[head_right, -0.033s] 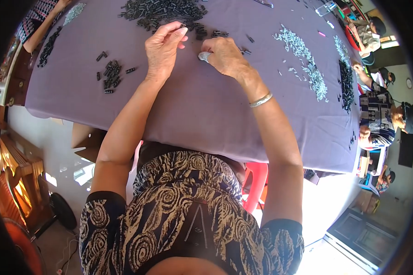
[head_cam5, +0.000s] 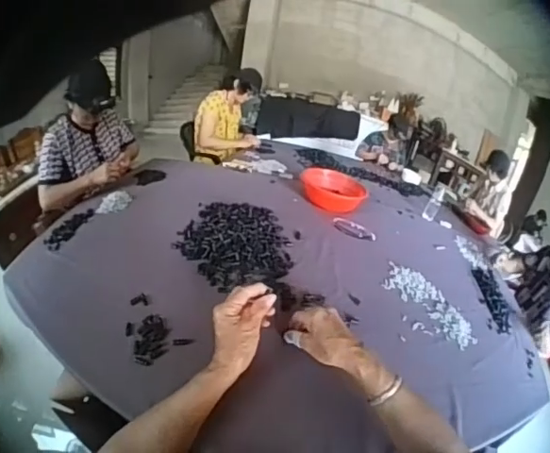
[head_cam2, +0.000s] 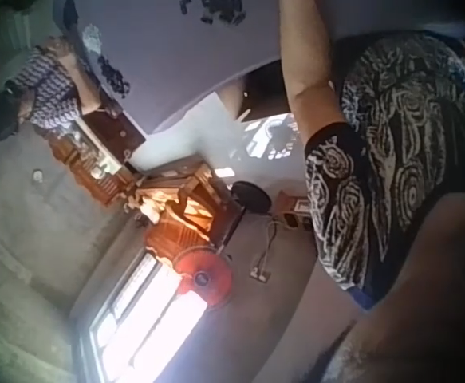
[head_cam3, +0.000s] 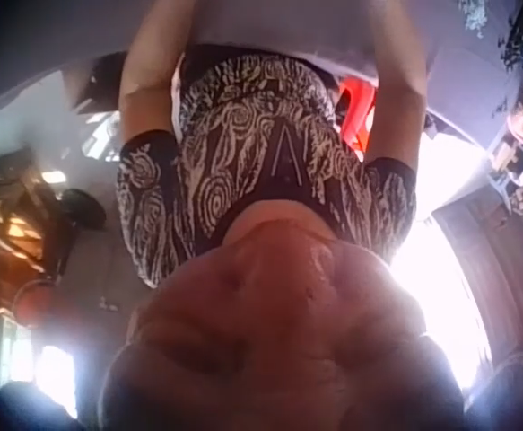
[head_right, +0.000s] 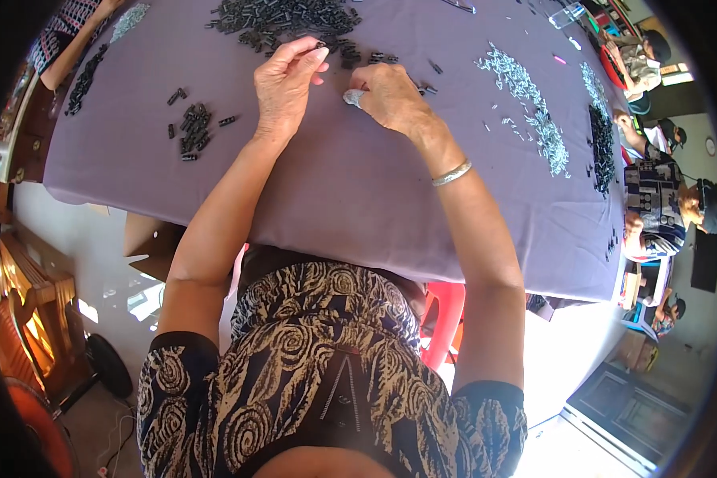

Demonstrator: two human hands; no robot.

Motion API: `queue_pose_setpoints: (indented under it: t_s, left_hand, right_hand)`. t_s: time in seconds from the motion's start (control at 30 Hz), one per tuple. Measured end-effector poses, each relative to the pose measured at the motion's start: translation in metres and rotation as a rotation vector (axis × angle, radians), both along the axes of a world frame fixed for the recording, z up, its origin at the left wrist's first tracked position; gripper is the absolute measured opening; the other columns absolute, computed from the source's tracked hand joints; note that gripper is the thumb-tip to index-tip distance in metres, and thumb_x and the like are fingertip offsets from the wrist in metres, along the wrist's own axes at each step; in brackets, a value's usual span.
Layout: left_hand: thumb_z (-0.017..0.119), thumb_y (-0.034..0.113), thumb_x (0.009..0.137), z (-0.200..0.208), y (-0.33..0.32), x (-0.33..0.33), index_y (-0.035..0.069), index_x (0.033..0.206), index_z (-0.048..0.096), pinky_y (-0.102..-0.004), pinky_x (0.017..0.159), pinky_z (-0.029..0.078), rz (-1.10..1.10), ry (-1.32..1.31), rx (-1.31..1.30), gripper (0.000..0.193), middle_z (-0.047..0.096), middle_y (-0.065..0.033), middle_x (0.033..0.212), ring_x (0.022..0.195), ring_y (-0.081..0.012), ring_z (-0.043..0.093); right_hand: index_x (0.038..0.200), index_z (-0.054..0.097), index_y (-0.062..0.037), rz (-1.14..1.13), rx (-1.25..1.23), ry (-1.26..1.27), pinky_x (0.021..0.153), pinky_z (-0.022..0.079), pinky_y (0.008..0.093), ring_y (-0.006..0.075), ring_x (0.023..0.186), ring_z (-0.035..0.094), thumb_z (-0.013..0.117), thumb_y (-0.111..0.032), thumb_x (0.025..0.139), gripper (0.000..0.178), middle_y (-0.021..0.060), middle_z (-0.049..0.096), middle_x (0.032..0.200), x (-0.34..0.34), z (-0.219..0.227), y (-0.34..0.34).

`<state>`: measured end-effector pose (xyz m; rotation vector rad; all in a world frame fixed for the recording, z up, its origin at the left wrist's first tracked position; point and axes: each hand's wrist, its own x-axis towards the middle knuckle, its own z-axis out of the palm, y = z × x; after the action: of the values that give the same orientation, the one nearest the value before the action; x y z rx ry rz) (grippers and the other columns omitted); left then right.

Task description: Sorting small black plastic tubes and silver mesh filters on a workshop table.

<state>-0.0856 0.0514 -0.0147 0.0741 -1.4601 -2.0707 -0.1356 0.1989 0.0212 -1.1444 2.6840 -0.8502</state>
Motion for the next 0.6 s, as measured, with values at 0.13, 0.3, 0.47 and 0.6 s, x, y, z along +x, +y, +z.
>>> queue_pose_setpoints:
  t_s: [0.13, 0.3, 0.47, 0.6]
  left_hand:
    - [0.068, 0.006, 0.08, 0.0, 0.0, 0.003, 0.0, 0.099, 0.064, -0.0221, 0.055, 0.048, 0.003, 0.014, -0.031, 0.021, 0.064, -0.0057, 0.085, 0.07, -0.0121, 0.062]
    - [0.068, 0.007, 0.08, 0.001, 0.001, 0.002, 0.0, 0.099, 0.064, -0.0221, 0.055, 0.047, -0.003, -0.014, -0.007, 0.021, 0.064, -0.0054, 0.085, 0.069, -0.0118, 0.062]
    - [0.069, 0.007, 0.08, 0.0, 0.003, 0.002, 0.0, 0.1, 0.064, -0.0221, 0.055, 0.047, -0.005, -0.036, -0.005, 0.022, 0.064, -0.0056, 0.085, 0.069, -0.0117, 0.062]
    - [0.068, 0.007, 0.08, 0.0, 0.004, 0.004, -0.001, 0.1, 0.063, -0.0224, 0.056, 0.047, -0.035, -0.057, 0.006, 0.022, 0.064, -0.0057, 0.086, 0.07, -0.0115, 0.061]
  right_hand:
    - [0.084, 0.066, 0.0011, -0.064, 0.152, -0.098, 0.072, 0.049, 0.0392, 0.0318, 0.078, 0.063, 0.061, -0.011, 0.074, 0.016, 0.0191, 0.065, 0.08, 0.001, 0.014, -0.015]
    - [0.085, 0.066, 0.0013, -0.093, 0.207, -0.177, 0.071, 0.049, 0.0376, 0.0314, 0.078, 0.063, 0.065, -0.017, 0.07, 0.024, 0.0185, 0.065, 0.078, -0.002, 0.012, -0.021]
    - [0.085, 0.066, 0.0006, -0.097, 0.079, -0.176, 0.071, 0.049, 0.0362, 0.0296, 0.078, 0.063, 0.065, -0.019, 0.068, 0.026, 0.018, 0.065, 0.08, 0.004, 0.001, -0.015]
    - [0.084, 0.066, 0.0008, -0.165, -0.048, -0.224, 0.069, 0.049, 0.034, 0.0233, 0.073, 0.063, 0.066, -0.018, 0.069, 0.024, 0.0143, 0.065, 0.076, 0.007, -0.005, -0.007]
